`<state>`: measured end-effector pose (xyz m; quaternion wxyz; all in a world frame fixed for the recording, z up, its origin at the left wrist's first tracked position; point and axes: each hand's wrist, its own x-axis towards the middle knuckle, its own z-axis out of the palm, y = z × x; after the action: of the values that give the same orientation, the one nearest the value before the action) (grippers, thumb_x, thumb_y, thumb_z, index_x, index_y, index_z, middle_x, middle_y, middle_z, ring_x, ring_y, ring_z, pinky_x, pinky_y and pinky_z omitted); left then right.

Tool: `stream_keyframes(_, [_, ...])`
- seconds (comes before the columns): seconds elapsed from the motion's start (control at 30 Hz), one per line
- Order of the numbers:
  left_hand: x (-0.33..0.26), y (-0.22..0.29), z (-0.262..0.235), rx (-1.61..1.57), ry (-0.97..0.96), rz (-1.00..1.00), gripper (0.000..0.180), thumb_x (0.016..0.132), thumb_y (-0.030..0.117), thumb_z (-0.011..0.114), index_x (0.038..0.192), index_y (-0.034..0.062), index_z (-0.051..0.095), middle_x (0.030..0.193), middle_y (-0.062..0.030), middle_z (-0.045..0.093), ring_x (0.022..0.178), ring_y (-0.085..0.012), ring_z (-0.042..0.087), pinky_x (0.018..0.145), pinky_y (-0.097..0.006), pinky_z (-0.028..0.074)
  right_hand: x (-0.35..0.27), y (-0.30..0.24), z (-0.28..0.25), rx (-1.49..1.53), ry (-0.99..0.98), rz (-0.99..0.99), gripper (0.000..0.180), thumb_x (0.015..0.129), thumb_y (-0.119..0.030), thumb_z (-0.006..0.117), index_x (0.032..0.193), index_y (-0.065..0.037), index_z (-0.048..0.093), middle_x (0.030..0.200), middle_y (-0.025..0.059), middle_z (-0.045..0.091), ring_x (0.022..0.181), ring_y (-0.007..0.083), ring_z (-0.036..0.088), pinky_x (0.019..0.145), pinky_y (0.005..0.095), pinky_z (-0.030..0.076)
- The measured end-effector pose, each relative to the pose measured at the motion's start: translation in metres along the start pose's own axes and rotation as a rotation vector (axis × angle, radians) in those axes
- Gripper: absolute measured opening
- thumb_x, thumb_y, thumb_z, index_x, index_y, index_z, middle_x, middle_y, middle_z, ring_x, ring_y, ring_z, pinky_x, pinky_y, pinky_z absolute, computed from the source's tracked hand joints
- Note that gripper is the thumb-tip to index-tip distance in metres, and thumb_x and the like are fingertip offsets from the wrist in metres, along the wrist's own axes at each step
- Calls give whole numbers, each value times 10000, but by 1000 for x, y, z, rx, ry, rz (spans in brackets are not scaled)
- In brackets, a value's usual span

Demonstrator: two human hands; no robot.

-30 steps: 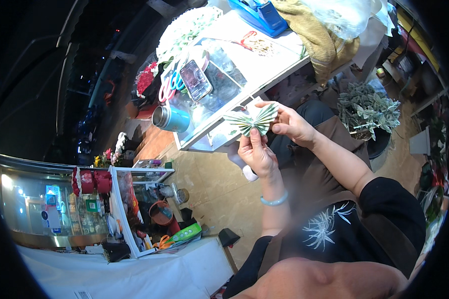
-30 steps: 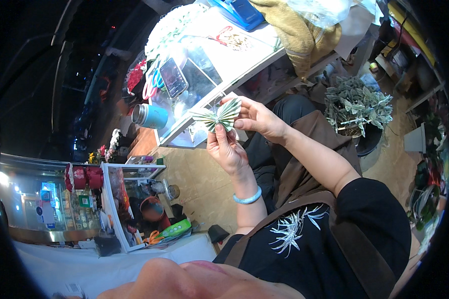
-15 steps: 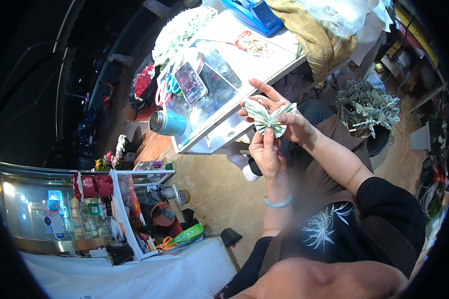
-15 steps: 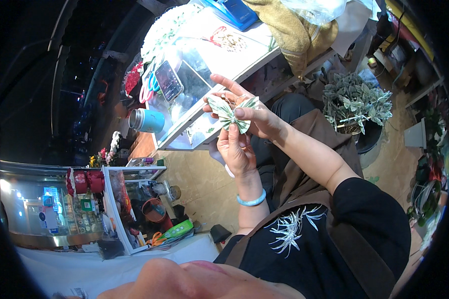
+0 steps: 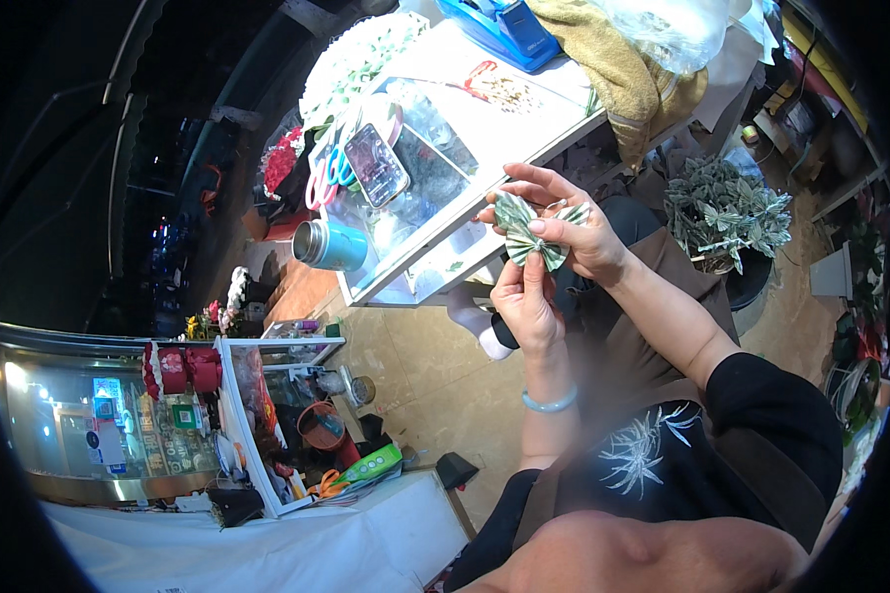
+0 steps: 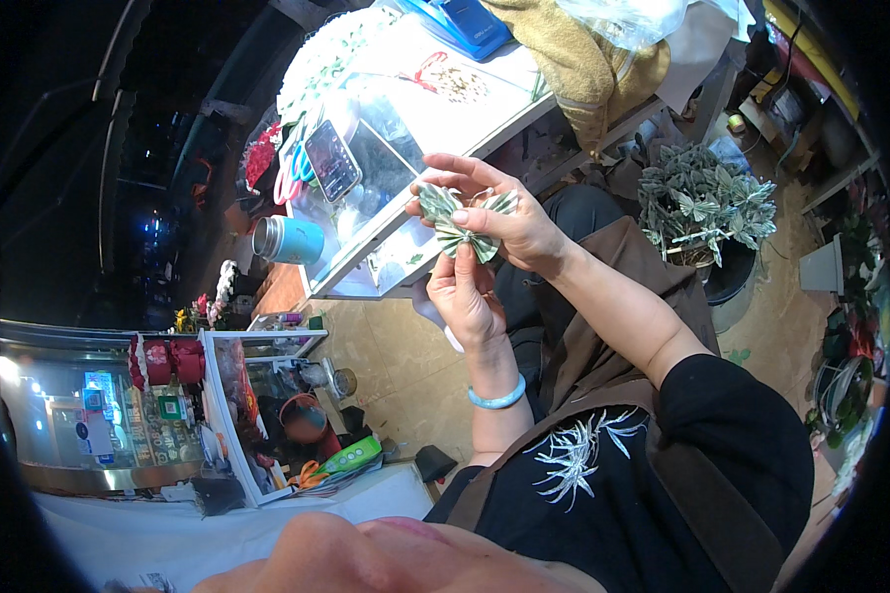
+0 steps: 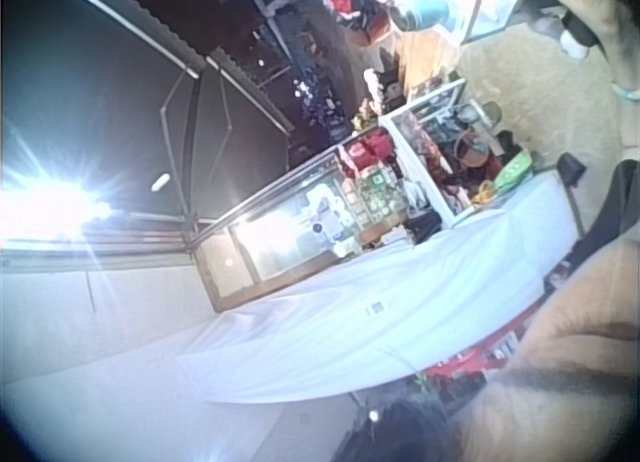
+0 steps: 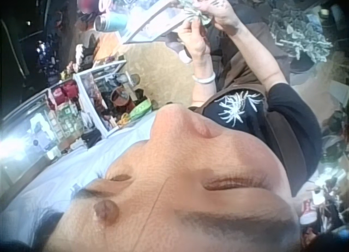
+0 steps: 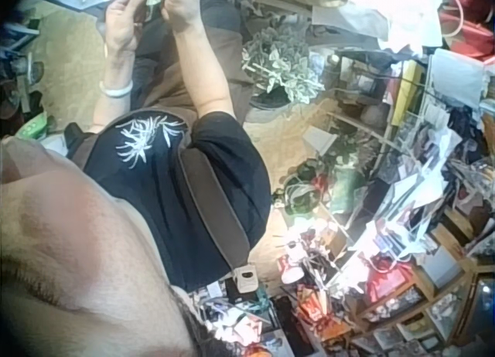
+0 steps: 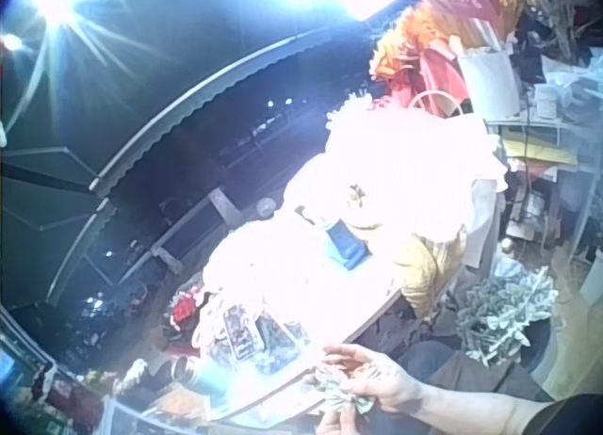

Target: The person assembles small fan-shaped artificial foliage pieces by hand. They pick up each piece, wrap a thin wire around its base to secure it, and place the finished unit into a nearby container. The process repeats for several identical units.

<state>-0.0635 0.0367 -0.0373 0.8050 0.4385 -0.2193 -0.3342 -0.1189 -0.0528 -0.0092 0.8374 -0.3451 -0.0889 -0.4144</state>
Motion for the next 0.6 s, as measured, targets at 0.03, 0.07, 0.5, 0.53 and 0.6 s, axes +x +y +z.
stream_keyframes(0.03, [0, 0, 0, 12, -7, 3, 150, 856, 143, 621, 892, -2, 618, 642, 60, 517, 480, 1, 343, 437, -156, 216, 0, 0, -1, -1, -11, -8, 544, 818, 3, 503, 1332, 13, 324, 1199, 162, 509, 1125, 248, 523, 979, 343, 412])
stream_keyframes(0.07, [0, 0, 0, 12, -11, 5, 148, 856, 143, 621, 889, -2, 618, 639, 62, 514, 482, 1, 345, 437, -156, 215, 0, 1, -2, -26, -26, -20, 536, 821, 4, 500, 1329, 15, 328, 1199, 161, 511, 1127, 247, 522, 979, 343, 411])
stream_keyframes(0.5, [-3, -1, -3, -19, 23, 77, 140, 865, 138, 607, 861, -1, 606, 645, 39, 527, 490, -11, 360, 434, -161, 237, 0, 4, -5, -72, -40, -23, 577, 814, -45, 560, 1341, -5, 329, 1204, 139, 503, 1089, 201, 521, 943, 312, 425])
stream_keyframes(0.53, [-1, 1, -6, -22, 16, 96, 133, 873, 127, 592, 864, -5, 604, 671, 19, 547, 490, -17, 370, 434, -158, 264, 1, 5, -7, -50, -43, -15, 591, 810, -50, 570, 1345, -9, 324, 1209, 135, 497, 1079, 192, 519, 938, 307, 427])
stream_keyframes(0.6, [3, 2, -11, 8, 87, 130, 122, 878, 113, 579, 859, -5, 605, 698, 8, 558, 496, -20, 378, 439, -155, 286, -2, 5, -10, -125, 20, 42, 592, 803, -67, 607, 1330, -10, 342, 1221, 120, 484, 1064, 158, 510, 924, 290, 428])
